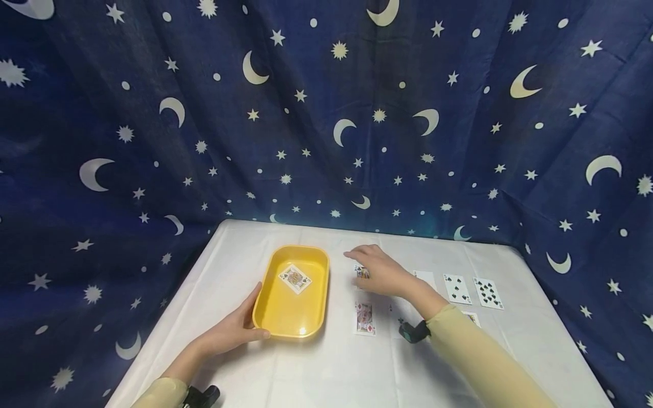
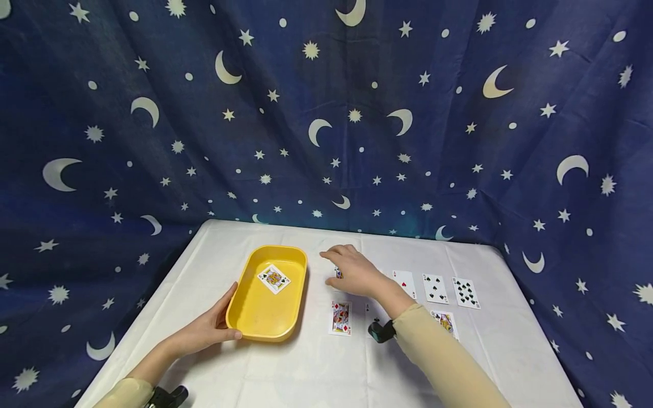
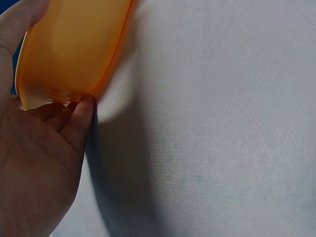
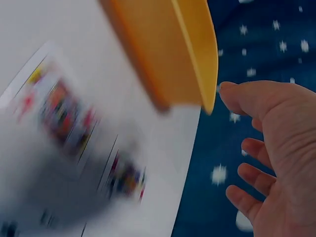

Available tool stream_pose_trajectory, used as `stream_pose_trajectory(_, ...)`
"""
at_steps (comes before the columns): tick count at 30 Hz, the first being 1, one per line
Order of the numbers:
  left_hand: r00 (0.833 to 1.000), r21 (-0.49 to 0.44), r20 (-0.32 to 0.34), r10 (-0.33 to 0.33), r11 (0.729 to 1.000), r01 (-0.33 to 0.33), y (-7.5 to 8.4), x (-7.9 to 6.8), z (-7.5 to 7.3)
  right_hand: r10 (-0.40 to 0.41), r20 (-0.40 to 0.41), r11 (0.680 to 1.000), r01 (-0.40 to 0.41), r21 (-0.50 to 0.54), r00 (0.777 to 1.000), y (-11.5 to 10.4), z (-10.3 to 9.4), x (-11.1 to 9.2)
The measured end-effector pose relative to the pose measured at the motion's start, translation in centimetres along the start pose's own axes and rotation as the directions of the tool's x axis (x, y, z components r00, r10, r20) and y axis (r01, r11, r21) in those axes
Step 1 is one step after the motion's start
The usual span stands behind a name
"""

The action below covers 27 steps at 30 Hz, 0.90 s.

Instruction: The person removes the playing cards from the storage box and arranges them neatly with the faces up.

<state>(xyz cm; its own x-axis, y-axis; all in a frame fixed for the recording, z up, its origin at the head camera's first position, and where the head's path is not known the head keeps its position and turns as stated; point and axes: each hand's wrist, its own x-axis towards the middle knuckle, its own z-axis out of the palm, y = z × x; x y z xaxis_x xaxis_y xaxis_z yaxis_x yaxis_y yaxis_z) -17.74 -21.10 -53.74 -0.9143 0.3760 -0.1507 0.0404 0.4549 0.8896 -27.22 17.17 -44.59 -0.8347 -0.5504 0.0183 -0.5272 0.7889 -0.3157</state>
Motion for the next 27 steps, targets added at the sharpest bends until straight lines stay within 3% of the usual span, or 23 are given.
stream_pose_trajectory(7,1.000,0.003,-0.005,-0.005,1.000,0.005,0.1,0.0,0.2,-0.117,0.052,0.993,0.118,-0.016,0.992,-4.4,2.1,4.4)
stream_pose_trajectory(13,1.000,-0.017,0.004,-0.011,1.000,0.011,0.1,0.0,0.1,-0.172,0.102,0.983,0.178,-0.052,0.980,-7.3,3.9,6.7)
stream_pose_trajectory(19,1.000,-0.020,0.000,0.014,1.000,-0.014,0.2,-0.2,0.0,-0.157,0.153,0.984,0.168,-0.057,0.976,-8.9,4.8,8.1)
stream_pose_trajectory(27,1.000,-0.001,-0.006,-0.008,1.000,0.008,0.8,-0.5,0.0,-0.125,0.184,0.984,0.145,-0.103,0.975,-8.9,6.2,9.3)
